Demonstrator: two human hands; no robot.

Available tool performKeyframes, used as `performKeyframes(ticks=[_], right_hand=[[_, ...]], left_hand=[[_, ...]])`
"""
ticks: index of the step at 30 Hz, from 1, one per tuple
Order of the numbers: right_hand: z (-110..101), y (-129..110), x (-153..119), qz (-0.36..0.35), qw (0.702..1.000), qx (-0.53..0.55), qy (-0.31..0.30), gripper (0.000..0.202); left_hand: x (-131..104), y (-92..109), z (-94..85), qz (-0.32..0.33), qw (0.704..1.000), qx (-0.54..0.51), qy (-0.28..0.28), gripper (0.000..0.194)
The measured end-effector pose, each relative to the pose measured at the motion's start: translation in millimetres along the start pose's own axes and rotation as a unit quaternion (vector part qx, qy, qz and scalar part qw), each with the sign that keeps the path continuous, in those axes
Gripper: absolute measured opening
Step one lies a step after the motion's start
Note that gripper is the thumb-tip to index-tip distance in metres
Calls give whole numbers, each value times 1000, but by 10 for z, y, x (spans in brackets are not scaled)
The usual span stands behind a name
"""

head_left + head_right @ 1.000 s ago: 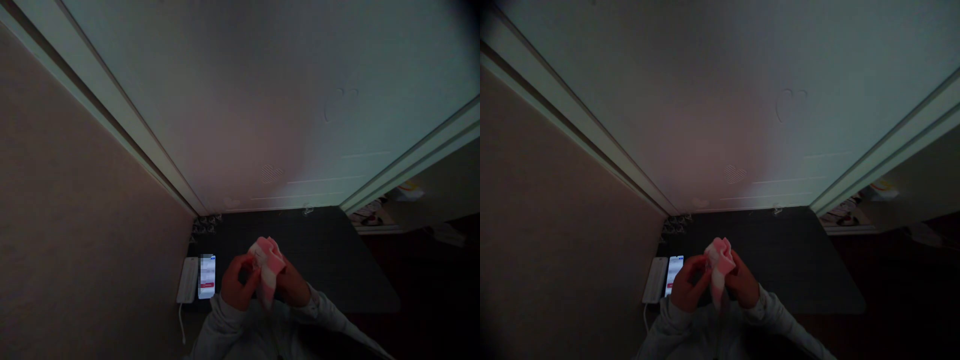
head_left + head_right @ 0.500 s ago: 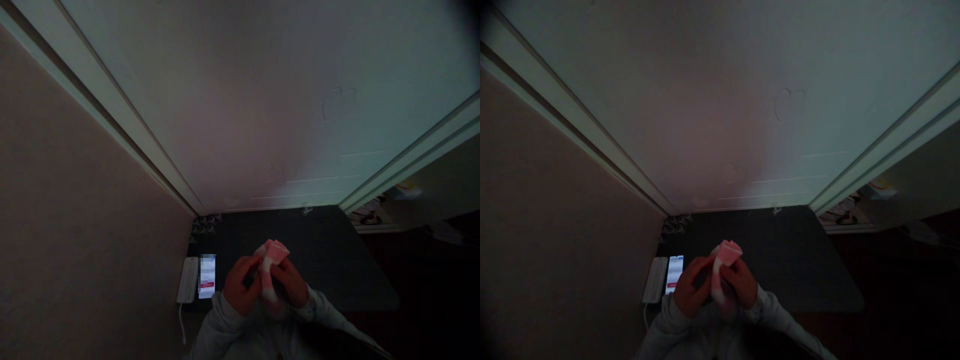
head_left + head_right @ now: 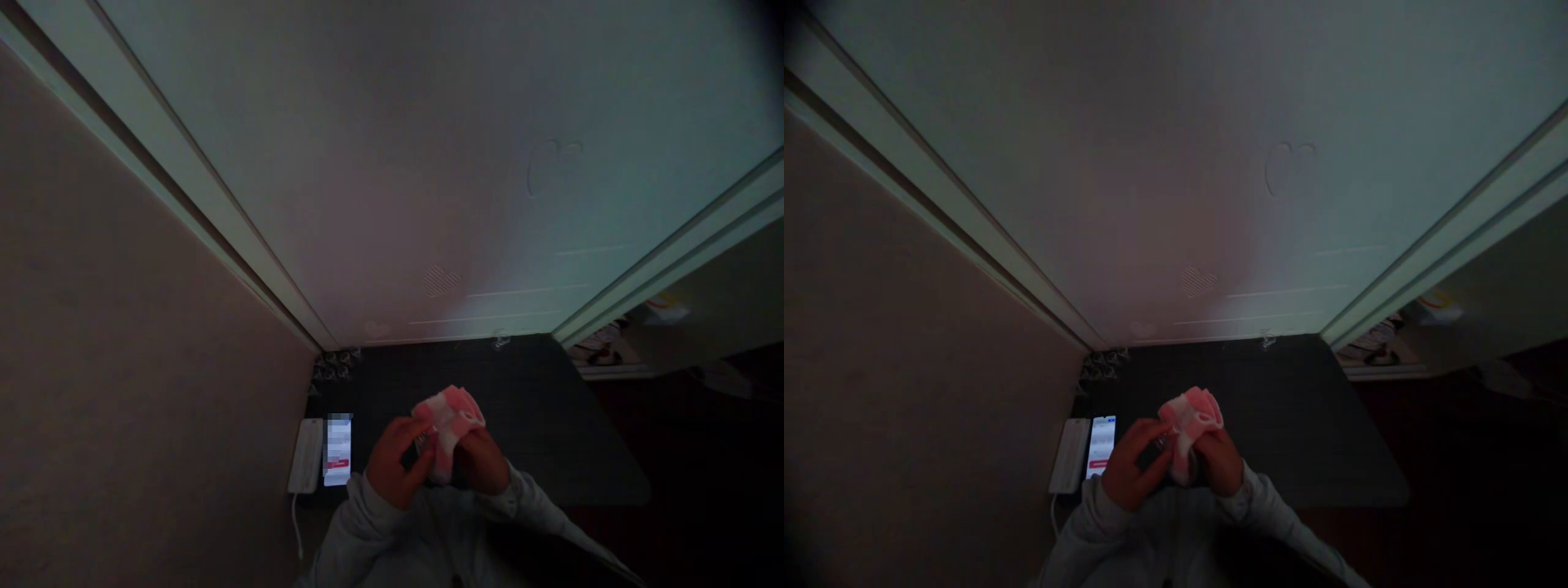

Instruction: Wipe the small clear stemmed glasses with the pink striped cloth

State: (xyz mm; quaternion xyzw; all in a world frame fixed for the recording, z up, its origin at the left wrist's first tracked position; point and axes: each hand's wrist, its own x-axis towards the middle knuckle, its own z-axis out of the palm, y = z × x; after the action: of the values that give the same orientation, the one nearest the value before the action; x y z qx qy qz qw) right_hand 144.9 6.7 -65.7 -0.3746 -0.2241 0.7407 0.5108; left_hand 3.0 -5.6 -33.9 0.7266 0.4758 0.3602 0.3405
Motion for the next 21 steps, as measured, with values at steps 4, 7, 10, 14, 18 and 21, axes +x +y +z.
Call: performKeyframes(ticks=[4,7,10,14,18,21], right_hand=[[-35,45,10,-25,999,-15,22,31],[-60,76,22,-50,997,-28,43,39],[-71,80,32,-74,995,-44,47,39],[-59,45,35,-81,994,-57,40,29],[-22,37,28,-49,998,-10,23,18],[12,31,21,-11,999,28,-28,8]], left_hand=[[7,7,-14,-7,1000,-4,2,30],[3,7,-11,-24,999,-22,7,31],[-22,-13,21,-75,994,-80,6,30],[-70,-77,83,-190,952,-239,-14,33],[-78,-142,137,-256,899,-354,-31,46],[-45,-143,171,-272,872,-407,-21,51]])
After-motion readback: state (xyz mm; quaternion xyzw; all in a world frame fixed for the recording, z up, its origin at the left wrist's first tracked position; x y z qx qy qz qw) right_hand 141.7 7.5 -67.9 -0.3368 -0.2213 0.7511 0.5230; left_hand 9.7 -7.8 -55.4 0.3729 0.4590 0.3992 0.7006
